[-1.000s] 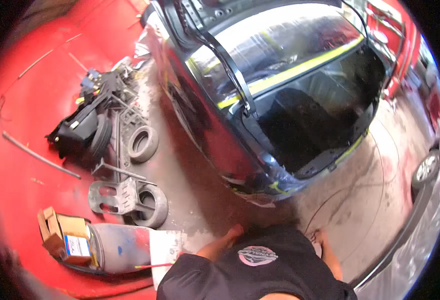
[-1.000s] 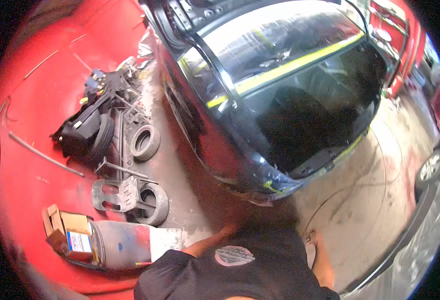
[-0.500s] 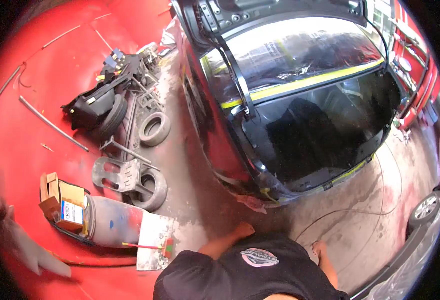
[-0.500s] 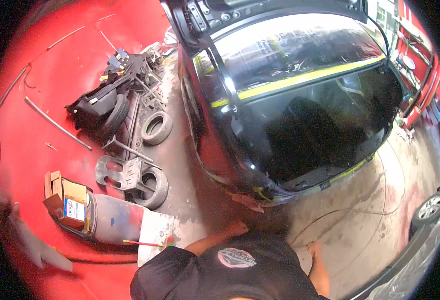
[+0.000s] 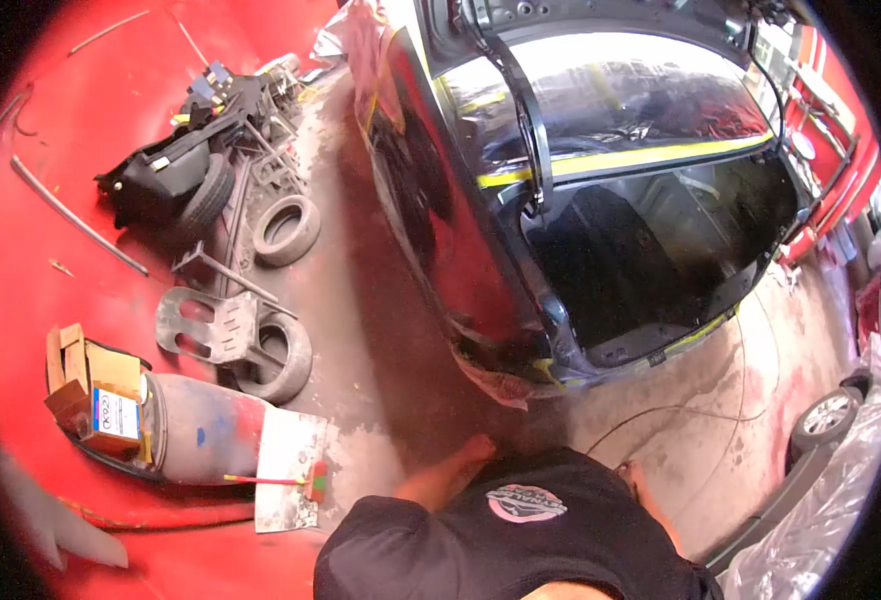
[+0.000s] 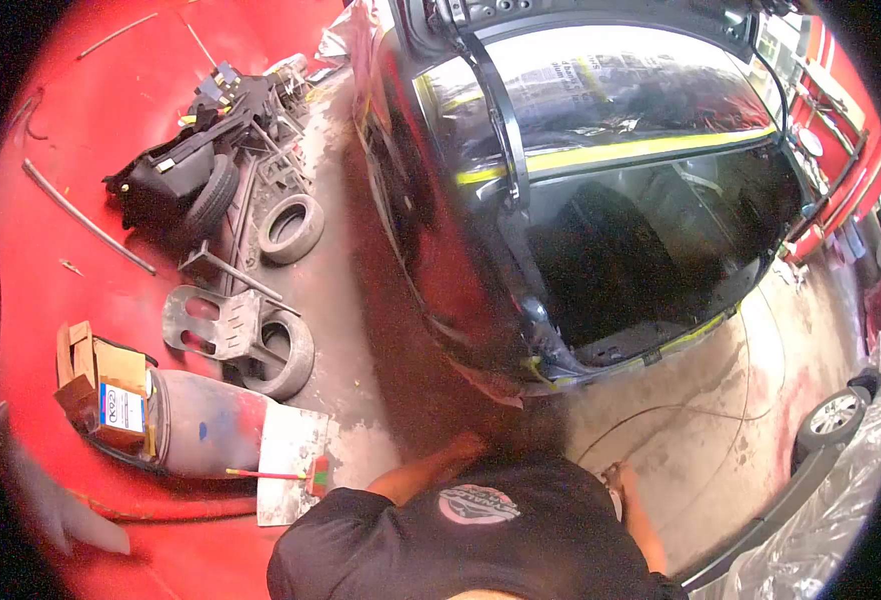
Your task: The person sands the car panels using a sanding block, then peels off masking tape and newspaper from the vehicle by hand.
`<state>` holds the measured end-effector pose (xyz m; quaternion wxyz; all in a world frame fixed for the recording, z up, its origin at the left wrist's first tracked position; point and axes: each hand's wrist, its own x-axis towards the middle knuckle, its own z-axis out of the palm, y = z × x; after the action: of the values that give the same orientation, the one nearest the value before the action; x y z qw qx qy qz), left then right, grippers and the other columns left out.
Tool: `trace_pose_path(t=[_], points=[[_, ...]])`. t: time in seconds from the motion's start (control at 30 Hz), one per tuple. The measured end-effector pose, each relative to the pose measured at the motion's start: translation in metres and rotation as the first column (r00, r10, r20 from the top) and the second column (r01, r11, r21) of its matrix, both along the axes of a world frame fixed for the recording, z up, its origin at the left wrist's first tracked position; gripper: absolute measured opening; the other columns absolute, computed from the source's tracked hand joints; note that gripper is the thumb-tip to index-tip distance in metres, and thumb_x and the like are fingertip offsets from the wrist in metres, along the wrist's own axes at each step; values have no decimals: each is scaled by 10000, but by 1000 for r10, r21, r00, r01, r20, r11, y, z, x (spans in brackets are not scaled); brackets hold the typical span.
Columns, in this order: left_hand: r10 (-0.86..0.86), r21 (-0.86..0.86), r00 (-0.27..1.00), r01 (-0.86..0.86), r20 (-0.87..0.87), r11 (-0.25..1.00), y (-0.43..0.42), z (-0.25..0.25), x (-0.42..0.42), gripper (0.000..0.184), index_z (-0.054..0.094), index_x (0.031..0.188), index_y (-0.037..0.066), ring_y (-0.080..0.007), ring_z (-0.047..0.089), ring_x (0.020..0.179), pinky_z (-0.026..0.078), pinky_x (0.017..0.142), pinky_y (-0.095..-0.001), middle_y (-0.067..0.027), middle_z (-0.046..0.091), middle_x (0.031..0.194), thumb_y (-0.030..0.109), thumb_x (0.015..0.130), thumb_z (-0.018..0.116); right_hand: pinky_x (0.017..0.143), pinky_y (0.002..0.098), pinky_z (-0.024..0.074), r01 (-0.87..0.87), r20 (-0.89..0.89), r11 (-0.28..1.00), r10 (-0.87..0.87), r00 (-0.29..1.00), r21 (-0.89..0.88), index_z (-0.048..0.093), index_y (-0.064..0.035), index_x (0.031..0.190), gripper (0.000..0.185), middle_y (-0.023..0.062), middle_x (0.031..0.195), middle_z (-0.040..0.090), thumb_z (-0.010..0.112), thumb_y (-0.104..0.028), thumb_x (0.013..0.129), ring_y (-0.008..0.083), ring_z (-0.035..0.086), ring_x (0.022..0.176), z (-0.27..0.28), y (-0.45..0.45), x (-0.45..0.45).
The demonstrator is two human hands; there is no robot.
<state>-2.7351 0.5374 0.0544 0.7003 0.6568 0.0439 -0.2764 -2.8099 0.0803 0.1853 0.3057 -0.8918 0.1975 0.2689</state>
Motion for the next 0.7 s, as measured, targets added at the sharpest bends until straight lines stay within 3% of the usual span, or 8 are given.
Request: trace_pose_path(t=[0.03, 0.07, 0.17, 0.4, 0.47, 0.5, 0.57, 0.7], points=[[-222, 307, 975, 203, 28, 930, 8, -11, 8, 271, 728, 789, 28, -319, 634, 646, 495, 621, -463, -212, 653, 754, 288, 787, 649, 545, 368, 545, -37, 0, 999, 37, 999, -25, 689, 42, 895, 134, 133, 694, 698, 637, -69, 839, 235, 672, 561, 0, 3, 2], [-369, 483, 929, 313, 22, 818, 16, -25, 11, 269, 731, 792, 34, -325, 638, 660, 498, 627, -466, -208, 659, 764, 288, 792, 644, 528, 364, 547, -23, 9, 1000, 22, 1000, 10, 685, 44, 884, 138, 137, 688, 693, 627, -74, 843, 231, 668, 549, 3, 7, 5], [-558, 636, 830, 424, 14, 645, 39, -57, 8, 263, 738, 800, 52, -343, 649, 701, 506, 647, -474, -193, 676, 794, 290, 809, 627, 473, 348, 546, 62, 25, 992, -65, 998, 106, 677, 45, 848, 158, 139, 655, 674, 594, -90, 858, 221, 657, 514, 13, 20, 10], [-798, 794, 597, 446, 79, 413, 59, -124, 15, 263, 756, 819, 93, -385, 676, 797, 527, 692, -494, -160, 715, 863, 293, 849, 587, 485, 347, 541, 94, -84, 985, -82, 993, 145, 680, 17, 857, 172, 128, 630, 655, 561, -106, 874, 203, 662, 528, 30, 53, 4], [-836, 804, 543, 463, 76, 374, 57, -145, 22, 270, 758, 834, 104, -399, 678, 833, 531, 715, -501, -152, 722, 893, 295, 866, 570, 553, 389, 559, 159, -89, 980, -148, 985, 124, 704, -2, 883, 211, 172, 701, 692, 573, -165, 851, 271, 692, 599, 27, 61, -8], [-679, 609, 678, 420, 281, 672, 54, -146, 16, 272, 758, 854, 109, -397, 677, 830, 529, 718, -499, -151, 720, 897, 308, 864, 573, 594, 411, 559, 99, -52, 993, -95, 994, 71, 710, -9, 892, 228, 191, 734, 695, 581, -190, 842, 305, 696, 649, -4, 52, -20], [-684, 680, 723, 452, 100, 577, 48, -94, 22, 273, 759, 871, 114, -391, 675, 822, 529, 721, -490, -149, 718, 893, 320, 860, 580, 677, 454, 560, -19, 16, 999, 20, 1000, -41, 721, -22, 910, 266, 229, 800, 702, 598, -242, 824, 372, 703, 749, -66, 30, -47], [-734, 716, 672, 463, 100, 522, 36, -78, 16, 279, 761, 906, 126, -379, 672, 804, 530, 728, -472, -145, 713, 886, 343, 854, 593, 780, 480, 534, 10, 90, 991, 2, 996, -133, 734, -30, 916, 299, 257, 876, 687, 623, -277, 789, 414, 677, 873, -70, 26, -55]])
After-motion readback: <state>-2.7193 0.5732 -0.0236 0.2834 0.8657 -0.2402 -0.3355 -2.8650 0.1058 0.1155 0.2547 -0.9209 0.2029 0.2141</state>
